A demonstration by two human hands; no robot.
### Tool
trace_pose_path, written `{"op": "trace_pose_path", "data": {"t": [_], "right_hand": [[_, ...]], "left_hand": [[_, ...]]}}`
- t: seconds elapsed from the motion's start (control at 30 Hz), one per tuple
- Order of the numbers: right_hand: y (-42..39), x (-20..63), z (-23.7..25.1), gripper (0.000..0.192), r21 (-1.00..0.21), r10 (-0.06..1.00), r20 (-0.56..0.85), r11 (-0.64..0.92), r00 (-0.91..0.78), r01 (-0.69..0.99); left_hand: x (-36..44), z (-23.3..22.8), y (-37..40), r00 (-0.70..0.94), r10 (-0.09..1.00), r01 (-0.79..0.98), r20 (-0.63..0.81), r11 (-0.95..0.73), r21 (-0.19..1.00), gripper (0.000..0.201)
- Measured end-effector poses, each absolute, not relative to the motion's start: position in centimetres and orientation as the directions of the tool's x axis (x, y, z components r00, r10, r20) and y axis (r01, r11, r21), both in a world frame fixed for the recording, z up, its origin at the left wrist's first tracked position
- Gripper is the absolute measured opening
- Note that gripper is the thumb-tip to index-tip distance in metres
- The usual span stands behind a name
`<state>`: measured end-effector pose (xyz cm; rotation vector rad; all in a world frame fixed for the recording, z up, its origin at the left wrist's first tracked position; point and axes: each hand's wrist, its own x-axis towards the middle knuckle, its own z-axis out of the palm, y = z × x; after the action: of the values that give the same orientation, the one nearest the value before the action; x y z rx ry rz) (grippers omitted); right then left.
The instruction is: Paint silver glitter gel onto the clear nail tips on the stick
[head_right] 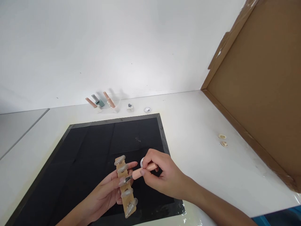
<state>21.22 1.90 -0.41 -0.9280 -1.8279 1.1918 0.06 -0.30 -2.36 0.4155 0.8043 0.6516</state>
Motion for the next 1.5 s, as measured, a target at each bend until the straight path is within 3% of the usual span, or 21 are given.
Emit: {"op": "trace_pose_path", "data": {"t": [0.27, 0.4, 0.67, 1.13, 1.5], "right_hand": [[1.8, 21.28, -0.55, 0.007, -0.958, 0.861, 0.211, 0.275, -0.463, 0.076], [1.72, 21.11, -0.41, 0.007, -0.944, 0.831, 0.217, 0.313, -0.512, 0.108], [1.93, 21.1, -0.76, 0.013, -0.917, 0.86, 0.262, 0.363, -0.437, 0.166], [1.77, 20.94, -0.85, 0.018, -0.998, 0.919, -0.046, -0.028, -0.392, 0.051], [1.92, 20.9, -0.9, 0.013, -0.996, 0.911, -0.029, 0.008, -0.412, 0.087]], "left_hand": [[0.06, -2.66, -0.33, 0.548, 0.662, -0.365, -0.512, 0.74, 0.565, 0.04], [0.31, -2.57, -0.22, 0.546, 0.671, -0.375, -0.502, 0.731, 0.569, 0.038], [0.1, -2.62, -0.28, 0.538, 0.67, -0.36, -0.512, 0.732, 0.579, 0.04], [0.21, -2.37, -0.47, 0.534, 0.662, -0.352, -0.527, 0.74, 0.573, 0.044], [-0.01, -2.92, -0.54, 0.536, 0.648, -0.348, -0.541, 0.753, 0.558, 0.043]]}}
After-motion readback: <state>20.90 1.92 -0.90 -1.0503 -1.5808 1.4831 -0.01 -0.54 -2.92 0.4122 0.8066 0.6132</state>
